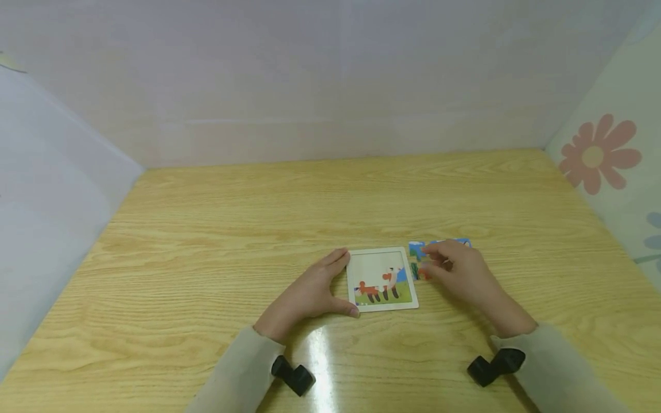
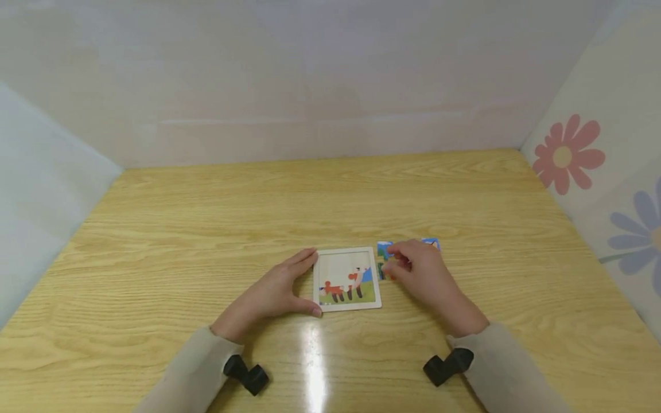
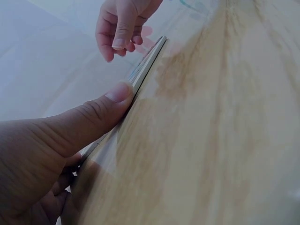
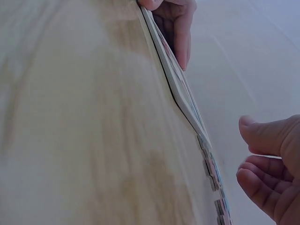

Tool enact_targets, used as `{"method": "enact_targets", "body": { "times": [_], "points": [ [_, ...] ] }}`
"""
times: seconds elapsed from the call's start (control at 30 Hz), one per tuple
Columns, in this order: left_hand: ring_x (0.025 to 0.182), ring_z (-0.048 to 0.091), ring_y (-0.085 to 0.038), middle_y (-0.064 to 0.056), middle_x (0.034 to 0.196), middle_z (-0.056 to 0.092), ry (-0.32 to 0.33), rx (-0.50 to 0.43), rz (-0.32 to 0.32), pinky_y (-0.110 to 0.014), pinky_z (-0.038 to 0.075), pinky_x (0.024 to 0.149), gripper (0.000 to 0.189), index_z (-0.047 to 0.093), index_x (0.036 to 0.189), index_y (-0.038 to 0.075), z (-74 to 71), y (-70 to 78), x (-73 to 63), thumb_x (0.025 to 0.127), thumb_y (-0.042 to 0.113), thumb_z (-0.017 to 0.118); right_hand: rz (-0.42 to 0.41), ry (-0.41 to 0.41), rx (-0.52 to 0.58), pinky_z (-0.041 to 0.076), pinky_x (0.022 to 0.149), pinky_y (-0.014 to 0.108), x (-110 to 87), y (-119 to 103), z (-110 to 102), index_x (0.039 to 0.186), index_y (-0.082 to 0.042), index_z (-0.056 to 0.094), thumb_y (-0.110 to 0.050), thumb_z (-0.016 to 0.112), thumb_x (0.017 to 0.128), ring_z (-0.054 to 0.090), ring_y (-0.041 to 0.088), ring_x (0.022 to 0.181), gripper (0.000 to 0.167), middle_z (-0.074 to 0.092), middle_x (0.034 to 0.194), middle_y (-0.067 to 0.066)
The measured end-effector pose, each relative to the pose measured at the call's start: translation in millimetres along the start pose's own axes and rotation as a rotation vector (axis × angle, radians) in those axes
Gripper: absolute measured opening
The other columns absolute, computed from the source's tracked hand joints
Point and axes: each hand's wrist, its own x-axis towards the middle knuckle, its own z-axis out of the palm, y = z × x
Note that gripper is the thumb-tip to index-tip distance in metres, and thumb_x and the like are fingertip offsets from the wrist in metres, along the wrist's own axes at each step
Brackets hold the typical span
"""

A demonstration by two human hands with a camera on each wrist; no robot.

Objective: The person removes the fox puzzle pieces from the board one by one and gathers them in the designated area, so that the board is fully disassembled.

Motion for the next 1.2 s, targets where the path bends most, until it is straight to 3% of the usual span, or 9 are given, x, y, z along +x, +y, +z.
{"method": "enact_targets", "body": {
  "times": [0.17, 0.33, 0.6, 0.77, 1.2],
  "points": [
    [0.140, 0.018, -0.022, -0.005, 0.154, 0.020, 0.004, 0.002, 0.000, -0.040, 0.024, 0.112, 0.107, 0.027, 0.146, 0.004, 0.8, -0.9, 0.4, 0.063, 0.048, 0.081, -0.041, -0.076, 0.054, 0.053, 0.066, 0.028, 2.1, -3, 4, 0.104, 0.000, 0.068, -0.010, 0.073, 0.078, 0.063, 0.018, 0.078, 0.028, 0.067, 0.093, 0.010],
    [0.140, 0.019, -0.022, -0.006, 0.154, 0.020, 0.007, 0.003, 0.004, -0.040, 0.024, 0.111, 0.107, 0.027, 0.145, 0.004, 1.0, -0.7, 0.2, 0.063, 0.048, 0.081, -0.046, -0.146, 0.008, 0.050, 0.074, 0.035, 3.9, -7, 10, 0.107, -0.007, 0.068, -0.015, 0.074, 0.078, 0.059, 0.016, 0.085, 0.030, 0.067, 0.100, 0.004],
    [0.140, 0.019, -0.023, -0.006, 0.154, 0.020, 0.004, 0.002, -0.004, -0.040, 0.024, 0.111, 0.107, 0.027, 0.145, 0.004, 0.3, 0.9, 0.1, 0.064, 0.047, 0.081, -0.177, -0.163, -0.023, 0.048, 0.085, 0.043, 6.2, -9, 18, 0.105, -0.007, 0.069, -0.014, 0.073, 0.079, 0.059, 0.025, 0.100, 0.028, 0.068, 0.105, 0.006],
    [0.140, 0.019, -0.022, -0.006, 0.154, 0.020, 0.007, -0.001, 0.000, -0.040, 0.025, 0.111, 0.107, 0.027, 0.145, 0.004, 0.5, 0.0, 0.6, 0.064, 0.047, 0.081, -0.257, -0.171, -0.032, 0.047, 0.086, 0.044, 7.3, -11, 22, 0.105, -0.004, 0.070, -0.012, 0.073, 0.078, 0.059, 0.028, 0.101, 0.028, 0.067, 0.107, 0.008],
    [0.140, 0.020, -0.022, -0.006, 0.153, 0.021, 0.017, 0.005, 0.005, -0.040, 0.025, 0.111, 0.108, 0.028, 0.145, 0.004, 1.9, -1.4, 1.2, 0.063, 0.048, 0.081, -0.260, -0.252, -0.093, 0.043, 0.092, 0.049, 7.8, -20, 21, 0.114, 0.000, 0.064, -0.017, 0.069, 0.082, 0.055, 0.033, 0.109, 0.037, 0.065, 0.114, 0.012]
  ]
}}
